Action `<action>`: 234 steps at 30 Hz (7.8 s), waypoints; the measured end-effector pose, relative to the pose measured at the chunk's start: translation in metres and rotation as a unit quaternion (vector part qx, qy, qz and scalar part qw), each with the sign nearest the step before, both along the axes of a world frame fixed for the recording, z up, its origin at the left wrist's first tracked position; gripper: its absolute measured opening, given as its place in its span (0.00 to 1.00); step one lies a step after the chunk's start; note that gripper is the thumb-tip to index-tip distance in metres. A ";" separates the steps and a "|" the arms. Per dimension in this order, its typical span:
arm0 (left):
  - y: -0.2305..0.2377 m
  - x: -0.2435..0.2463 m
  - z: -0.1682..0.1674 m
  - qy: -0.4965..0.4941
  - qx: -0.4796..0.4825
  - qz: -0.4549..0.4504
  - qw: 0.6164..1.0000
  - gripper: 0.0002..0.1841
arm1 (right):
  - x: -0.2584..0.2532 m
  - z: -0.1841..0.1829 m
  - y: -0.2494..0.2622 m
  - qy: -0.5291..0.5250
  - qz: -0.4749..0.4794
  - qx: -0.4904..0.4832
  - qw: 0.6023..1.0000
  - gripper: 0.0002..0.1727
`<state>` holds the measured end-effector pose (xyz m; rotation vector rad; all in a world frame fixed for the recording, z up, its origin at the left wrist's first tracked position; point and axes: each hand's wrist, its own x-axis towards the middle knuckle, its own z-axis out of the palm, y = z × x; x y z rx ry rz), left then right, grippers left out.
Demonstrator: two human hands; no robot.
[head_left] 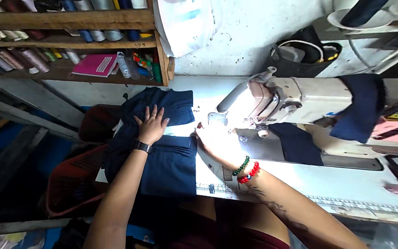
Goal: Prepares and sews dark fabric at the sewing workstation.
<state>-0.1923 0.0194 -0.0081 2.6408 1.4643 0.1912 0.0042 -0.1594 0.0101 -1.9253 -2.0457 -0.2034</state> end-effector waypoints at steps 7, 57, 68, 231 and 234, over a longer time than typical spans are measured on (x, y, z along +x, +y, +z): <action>-0.038 -0.017 -0.002 -0.002 0.024 -0.042 0.999 0.34 | 0.017 -0.012 -0.096 -0.011 -0.039 0.045 0.998 0.13; -0.111 -0.087 0.040 -0.243 -0.082 0.082 0.963 0.28 | 0.035 -0.006 -0.138 0.336 -0.135 -0.070 0.930 0.18; -0.139 -0.087 0.008 -0.202 -0.006 -0.001 0.979 0.22 | 0.013 -0.025 -0.131 0.229 -0.165 -0.007 0.959 0.22; -0.121 -0.043 0.019 -0.237 -0.110 -0.327 0.908 0.15 | 0.011 0.004 -0.181 0.146 -0.026 -0.030 0.989 0.15; -0.089 -0.038 0.034 -0.252 -0.055 -0.216 0.942 0.21 | 0.018 0.024 -0.142 0.106 -0.007 0.038 0.994 0.15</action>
